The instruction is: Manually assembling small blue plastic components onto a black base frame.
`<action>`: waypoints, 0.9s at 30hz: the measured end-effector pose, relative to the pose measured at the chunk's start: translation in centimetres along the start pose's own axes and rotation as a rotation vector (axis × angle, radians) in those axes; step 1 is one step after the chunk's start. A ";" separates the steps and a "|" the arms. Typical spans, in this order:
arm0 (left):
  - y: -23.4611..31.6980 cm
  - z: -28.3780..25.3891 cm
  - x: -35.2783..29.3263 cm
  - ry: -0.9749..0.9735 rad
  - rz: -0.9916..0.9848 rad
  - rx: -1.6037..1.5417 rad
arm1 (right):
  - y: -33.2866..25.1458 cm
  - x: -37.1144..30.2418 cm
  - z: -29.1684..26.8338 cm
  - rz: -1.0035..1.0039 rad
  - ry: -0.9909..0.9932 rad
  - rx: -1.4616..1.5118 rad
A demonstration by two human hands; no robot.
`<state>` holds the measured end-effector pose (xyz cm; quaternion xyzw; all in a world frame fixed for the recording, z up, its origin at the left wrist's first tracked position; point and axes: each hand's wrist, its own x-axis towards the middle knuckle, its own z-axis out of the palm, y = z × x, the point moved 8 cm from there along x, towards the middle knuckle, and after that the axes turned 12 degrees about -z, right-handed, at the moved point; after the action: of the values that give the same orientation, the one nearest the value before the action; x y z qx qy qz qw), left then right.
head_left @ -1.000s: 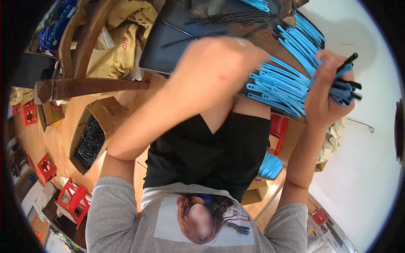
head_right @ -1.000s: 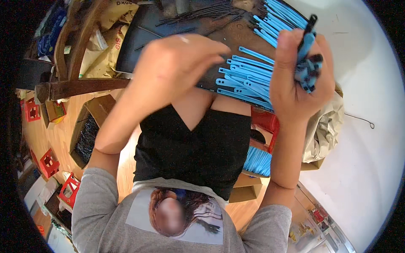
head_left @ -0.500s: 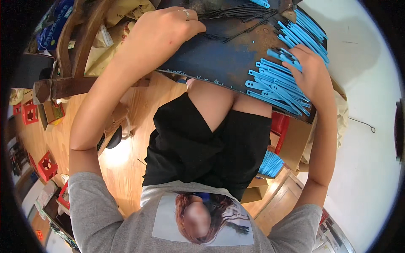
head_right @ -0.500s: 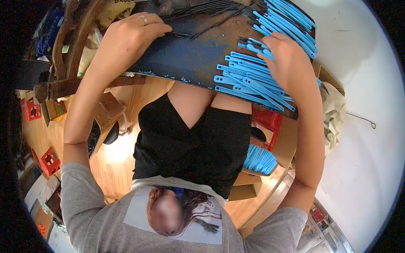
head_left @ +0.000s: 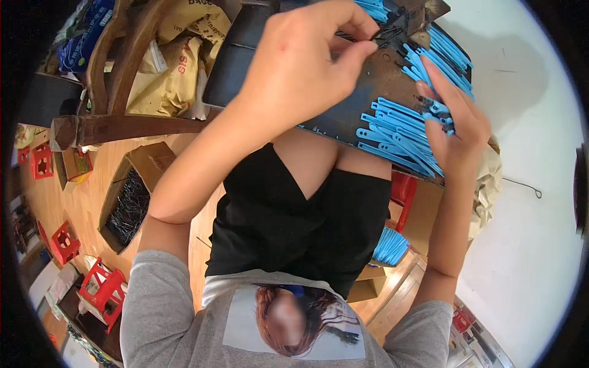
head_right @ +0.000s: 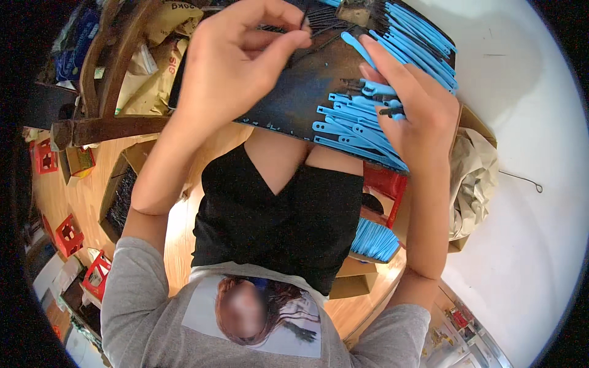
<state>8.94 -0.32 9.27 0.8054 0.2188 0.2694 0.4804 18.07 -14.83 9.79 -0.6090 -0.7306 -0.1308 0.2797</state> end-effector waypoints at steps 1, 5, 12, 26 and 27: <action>-0.5 0.6 0.1 -0.014 0.000 -0.048 | 0.1 -0.1 0.1 -0.010 0.072 0.018; -1.4 3.6 -1.2 0.150 0.106 -0.168 | 0.3 0.1 0.3 -0.005 0.178 0.016; -1.6 2.6 1.1 -0.118 0.006 -0.246 | 1.0 0.4 0.3 0.098 0.166 -0.056; -1.0 2.6 1.2 -0.080 0.128 -0.185 | 3.2 -0.2 -0.1 0.139 0.096 -0.020; -1.2 2.6 1.3 -0.081 0.129 -0.183 | 3.4 -0.3 -0.1 0.139 0.098 -0.019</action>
<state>11.50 -0.70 7.48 0.7808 0.1214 0.2860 0.5421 21.43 -14.38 9.16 -0.6536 -0.6709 -0.1478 0.3176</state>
